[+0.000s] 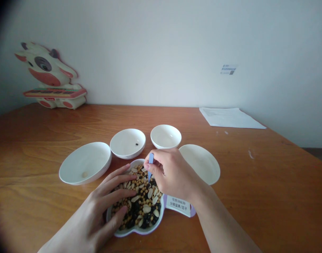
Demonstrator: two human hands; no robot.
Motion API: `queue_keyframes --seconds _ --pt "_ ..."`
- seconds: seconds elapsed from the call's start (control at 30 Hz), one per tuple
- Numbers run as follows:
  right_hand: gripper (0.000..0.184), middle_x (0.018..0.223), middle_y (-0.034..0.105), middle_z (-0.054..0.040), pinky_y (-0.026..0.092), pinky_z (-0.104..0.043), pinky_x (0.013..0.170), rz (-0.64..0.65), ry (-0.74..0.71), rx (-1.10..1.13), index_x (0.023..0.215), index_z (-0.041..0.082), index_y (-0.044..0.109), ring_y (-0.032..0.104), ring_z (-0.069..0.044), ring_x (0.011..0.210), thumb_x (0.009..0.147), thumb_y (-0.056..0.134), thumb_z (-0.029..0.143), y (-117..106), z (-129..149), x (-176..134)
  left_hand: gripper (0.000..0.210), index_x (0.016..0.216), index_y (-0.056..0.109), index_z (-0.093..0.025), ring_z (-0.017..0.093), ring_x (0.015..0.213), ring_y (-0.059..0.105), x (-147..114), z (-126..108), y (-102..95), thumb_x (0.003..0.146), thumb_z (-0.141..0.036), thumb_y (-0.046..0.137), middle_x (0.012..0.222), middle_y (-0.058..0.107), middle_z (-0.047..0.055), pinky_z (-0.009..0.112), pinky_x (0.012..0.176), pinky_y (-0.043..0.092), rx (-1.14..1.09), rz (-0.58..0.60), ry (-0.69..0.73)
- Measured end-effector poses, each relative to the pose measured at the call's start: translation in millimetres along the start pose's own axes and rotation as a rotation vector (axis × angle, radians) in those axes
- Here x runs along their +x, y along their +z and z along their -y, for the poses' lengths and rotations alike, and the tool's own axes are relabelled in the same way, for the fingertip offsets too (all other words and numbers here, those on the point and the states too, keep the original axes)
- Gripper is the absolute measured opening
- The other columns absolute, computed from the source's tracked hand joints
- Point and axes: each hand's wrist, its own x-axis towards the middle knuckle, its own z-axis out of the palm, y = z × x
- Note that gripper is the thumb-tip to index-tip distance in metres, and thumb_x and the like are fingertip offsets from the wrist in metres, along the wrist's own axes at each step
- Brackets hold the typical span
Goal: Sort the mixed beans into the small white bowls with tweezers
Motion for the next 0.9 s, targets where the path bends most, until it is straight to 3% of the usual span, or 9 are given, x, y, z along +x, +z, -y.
queue_keyframes --seconds 0.37,0.77,0.9 --pt "0.017 0.066 0.064 0.0019 0.039 -0.023 0.056 0.042 -0.005 0.007 0.075 0.017 0.063 0.054 -0.009 0.059 0.09 0.055 0.017 2.5 -0.9 0.8 0.035 0.119 0.062 -0.026 0.032 0.145 0.027 -1.2 -1.0 -0.2 0.087 -0.015 0.054 0.144 0.049 0.006 0.054 0.112 0.043 -0.03 -0.012 0.001" --pt "0.018 0.062 0.062 0.0029 0.041 -0.021 0.054 -0.013 -0.008 0.068 0.075 0.016 0.064 0.055 -0.008 0.057 0.091 0.056 0.018 0.1 -0.5 -1.8 0.034 0.121 0.06 -0.026 0.03 0.147 0.022 -0.5 -0.5 0.7 0.09 -0.016 0.051 0.145 0.046 0.005 0.054 0.115 0.039 -0.033 0.016 -0.01" --pt "0.017 0.065 0.065 0.0016 0.044 -0.02 0.052 -0.087 0.021 0.098 0.078 0.016 0.066 0.059 -0.009 0.058 0.091 0.057 0.02 -0.7 -0.2 -0.7 0.034 0.12 0.061 -0.026 0.03 0.146 0.024 -1.3 -0.4 0.8 0.089 -0.016 0.052 0.144 0.047 0.005 0.053 0.114 0.041 -0.04 0.002 -0.011"
